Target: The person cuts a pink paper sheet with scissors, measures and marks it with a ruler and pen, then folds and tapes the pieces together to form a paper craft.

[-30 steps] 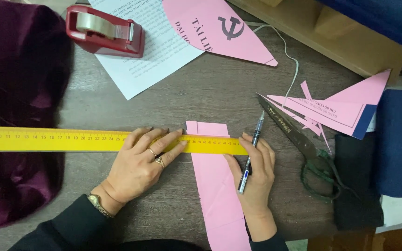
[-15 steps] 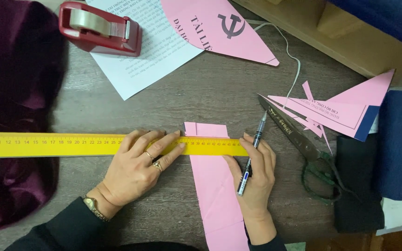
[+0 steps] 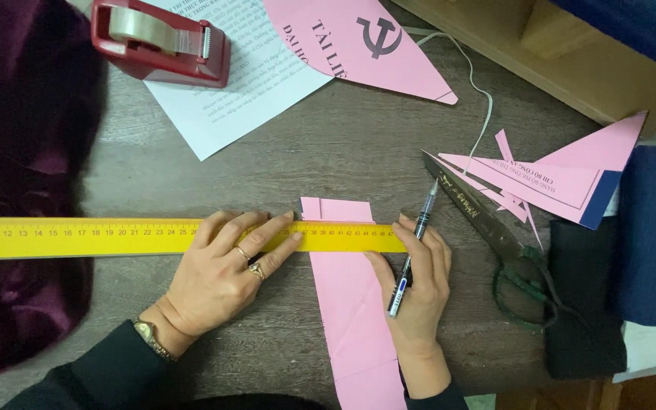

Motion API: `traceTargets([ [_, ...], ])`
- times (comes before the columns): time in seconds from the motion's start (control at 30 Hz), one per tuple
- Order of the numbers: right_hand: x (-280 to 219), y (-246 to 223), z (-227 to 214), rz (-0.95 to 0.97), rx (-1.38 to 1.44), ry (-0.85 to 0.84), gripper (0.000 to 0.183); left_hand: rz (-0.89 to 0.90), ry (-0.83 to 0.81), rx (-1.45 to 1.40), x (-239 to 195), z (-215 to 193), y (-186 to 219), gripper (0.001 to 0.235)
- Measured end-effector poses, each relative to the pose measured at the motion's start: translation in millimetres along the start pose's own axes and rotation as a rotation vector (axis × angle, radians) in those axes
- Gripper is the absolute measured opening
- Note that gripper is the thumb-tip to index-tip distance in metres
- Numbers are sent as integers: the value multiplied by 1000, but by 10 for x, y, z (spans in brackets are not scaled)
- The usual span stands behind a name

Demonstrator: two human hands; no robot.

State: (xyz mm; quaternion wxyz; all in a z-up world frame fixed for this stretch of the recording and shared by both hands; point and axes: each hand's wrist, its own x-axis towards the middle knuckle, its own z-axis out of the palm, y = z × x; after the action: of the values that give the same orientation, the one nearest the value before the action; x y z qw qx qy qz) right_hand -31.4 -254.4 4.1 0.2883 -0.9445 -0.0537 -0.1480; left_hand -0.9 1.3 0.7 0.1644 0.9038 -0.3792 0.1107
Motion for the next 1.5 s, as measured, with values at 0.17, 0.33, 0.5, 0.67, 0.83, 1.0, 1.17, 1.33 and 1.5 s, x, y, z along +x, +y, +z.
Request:
traceTargets([
  [0.17,-10,0,3,15,3,-5,43,-1,5,0,8,-1,2,39],
  [0.33,-12,9,6,10,3,-8,43,-11,-8,4,10,-6,4,38],
  [0.5,-16,18,12,3,-1,-6,42,-5,16,-17,23,-2,4,36],
  [0.67,-10,10,6,-4,-7,-11,41,-5,11,-20,25,-5,2,36],
  [0.83,-11,4,8,0,-3,-2,40,-20,-7,-16,5,13,5,40],
  [1.0,-18,11,8,11,-4,-14,42,-20,0,-36,14,8,5,37],
  [1.17,-9,0,8,6,-3,-3,41,-25,-2,-41,20,3,4,37],
  [1.33,-13,11,14,-6,-11,-4,41,-34,8,-50,43,-3,4,34],
  [1.5,-6,8,12,-6,-3,2,41,-42,6,-45,32,13,3,37],
])
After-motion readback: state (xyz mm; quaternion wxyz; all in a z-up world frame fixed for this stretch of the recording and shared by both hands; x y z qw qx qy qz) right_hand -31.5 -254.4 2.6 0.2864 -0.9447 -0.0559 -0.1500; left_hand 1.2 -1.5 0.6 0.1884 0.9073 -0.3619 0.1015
